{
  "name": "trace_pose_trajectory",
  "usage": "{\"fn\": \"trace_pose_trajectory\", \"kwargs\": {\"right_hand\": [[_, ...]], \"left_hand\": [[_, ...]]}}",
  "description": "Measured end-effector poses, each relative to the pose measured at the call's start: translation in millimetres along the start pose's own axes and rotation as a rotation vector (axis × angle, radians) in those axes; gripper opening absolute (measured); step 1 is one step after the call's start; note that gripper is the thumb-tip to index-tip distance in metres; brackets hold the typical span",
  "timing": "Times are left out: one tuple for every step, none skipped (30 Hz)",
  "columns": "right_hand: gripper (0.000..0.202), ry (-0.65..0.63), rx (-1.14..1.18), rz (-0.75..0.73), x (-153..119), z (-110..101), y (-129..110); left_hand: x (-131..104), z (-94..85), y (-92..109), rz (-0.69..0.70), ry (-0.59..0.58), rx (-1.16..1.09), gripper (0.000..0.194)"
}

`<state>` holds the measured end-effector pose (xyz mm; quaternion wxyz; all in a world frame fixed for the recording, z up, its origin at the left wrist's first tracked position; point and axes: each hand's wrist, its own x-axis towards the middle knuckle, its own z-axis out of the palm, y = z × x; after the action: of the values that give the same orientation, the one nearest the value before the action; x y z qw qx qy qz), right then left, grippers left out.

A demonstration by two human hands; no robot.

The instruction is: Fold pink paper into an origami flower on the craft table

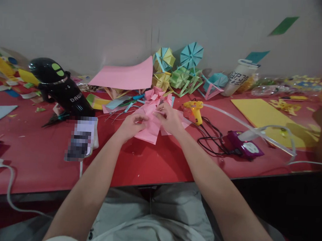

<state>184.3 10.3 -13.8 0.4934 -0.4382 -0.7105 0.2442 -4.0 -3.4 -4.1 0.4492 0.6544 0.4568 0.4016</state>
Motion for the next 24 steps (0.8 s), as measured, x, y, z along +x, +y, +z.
{"fn": "trace_pose_trajectory", "kwargs": {"right_hand": [[0.014,0.001,0.005,-0.008,0.0,0.5,0.0],[0.016,0.007,0.0,-0.02,0.1,0.8,-0.3],[0.017,0.022,-0.018,-0.036,0.3,0.8,-0.9],[0.018,0.045,-0.048,-0.057,0.5,0.4,-1.8],[0.018,0.07,-0.085,-0.081,0.7,-0.2,-2.8],[0.018,0.093,-0.126,-0.103,0.8,-1.2,-3.9],[0.017,0.108,-0.165,-0.117,0.9,-2.2,-4.9],[0.016,0.11,-0.198,-0.122,1.0,-3.1,-5.6],[0.016,0.098,-0.221,-0.116,1.0,-3.9,-6.0],[0.016,0.078,-0.233,-0.106,1.0,-4.3,-6.1],[0.016,0.062,-0.234,-0.098,1.0,-4.5,-5.9],[0.017,0.056,-0.23,-0.097,1.1,-4.4,-5.4],[0.018,0.064,-0.223,-0.103,1.2,-4.1,-4.7],[0.018,0.083,-0.217,-0.11,1.5,-3.7,-3.9],[0.018,0.104,-0.214,-0.115,1.7,-3.4,-3.1],[0.017,0.117,-0.214,-0.113,1.9,-3.1,-2.4],[0.016,0.115,-0.216,-0.103,2.1,-2.9,-1.9],[0.016,0.1,-0.216,-0.086,2.0,-2.7,-1.6],[0.015,0.08,-0.211,-0.065,1.8,-2.5,-1.5],[0.015,0.063,-0.195,-0.045,1.5,-2.2,-1.7],[0.015,0.05,-0.167,-0.028,1.0,-1.8,-2.1],[0.015,0.043,-0.126,-0.01,0.5,-1.3,-2.8],[0.015,0.036,-0.077,0.007,0.1,-0.7,-3.6],[0.015,0.029,-0.028,0.025,-0.1,-0.2,-4.5]], "left_hand": [[0.3,0.1,-0.4,-0.006,0.008,0.0,0.023],[0.7,0.2,-1.0,-0.012,0.017,-0.002,0.022],[1.0,0.3,-1.5,-0.019,0.023,-0.006,0.022],[1.2,0.5,-2.0,-0.028,0.031,-0.013,0.022],[1.3,0.6,-2.5,-0.039,0.038,-0.019,0.021],[1.3,0.7,-2.7,-0.05,0.044,-0.026,0.021],[1.2,0.9,-2.8,-0.059,0.049,-0.034,0.022],[1.0,1.1,-2.6,-0.065,0.053,-0.044,0.022],[0.7,1.3,-2.2,-0.07,0.055,-0.053,0.023],[0.3,1.5,-1.6,-0.073,0.058,-0.06,0.023],[0.0,1.7,-0.9,-0.074,0.06,-0.063,0.024],[-0.2,2.0,-0.2,-0.074,0.062,-0.062,0.024],[-0.4,2.2,0.3,-0.073,0.066,-0.057,0.024],[-0.5,2.3,0.6,-0.071,0.069,-0.051,0.024],[-0.5,2.4,0.6,-0.067,0.07,-0.045,0.024],[-0.4,2.4,0.4,-0.061,0.071,-0.042,0.024],[-0.2,2.2,0.1,-0.055,0.071,-0.042,0.024],[0.1,2.0,-0.4,-0.048,0.073,-0.041,0.024],[0.4,1.6,-0.8,-0.04,0.073,-0.036,0.024],[0.8,1.2,-0.9,-0.031,0.073,-0.024,0.024],[1.2,0.8,-0.9,-0.02,0.074,-0.008,0.023],[1.5,0.4,-0.5,-0.006,0.075,0.01,0.022],[1.8,0.2,-0.1,0.008,0.073,0.024,0.021],[2.1,0.3,0.5,0.019,0.07,0.033,0.019]]}}
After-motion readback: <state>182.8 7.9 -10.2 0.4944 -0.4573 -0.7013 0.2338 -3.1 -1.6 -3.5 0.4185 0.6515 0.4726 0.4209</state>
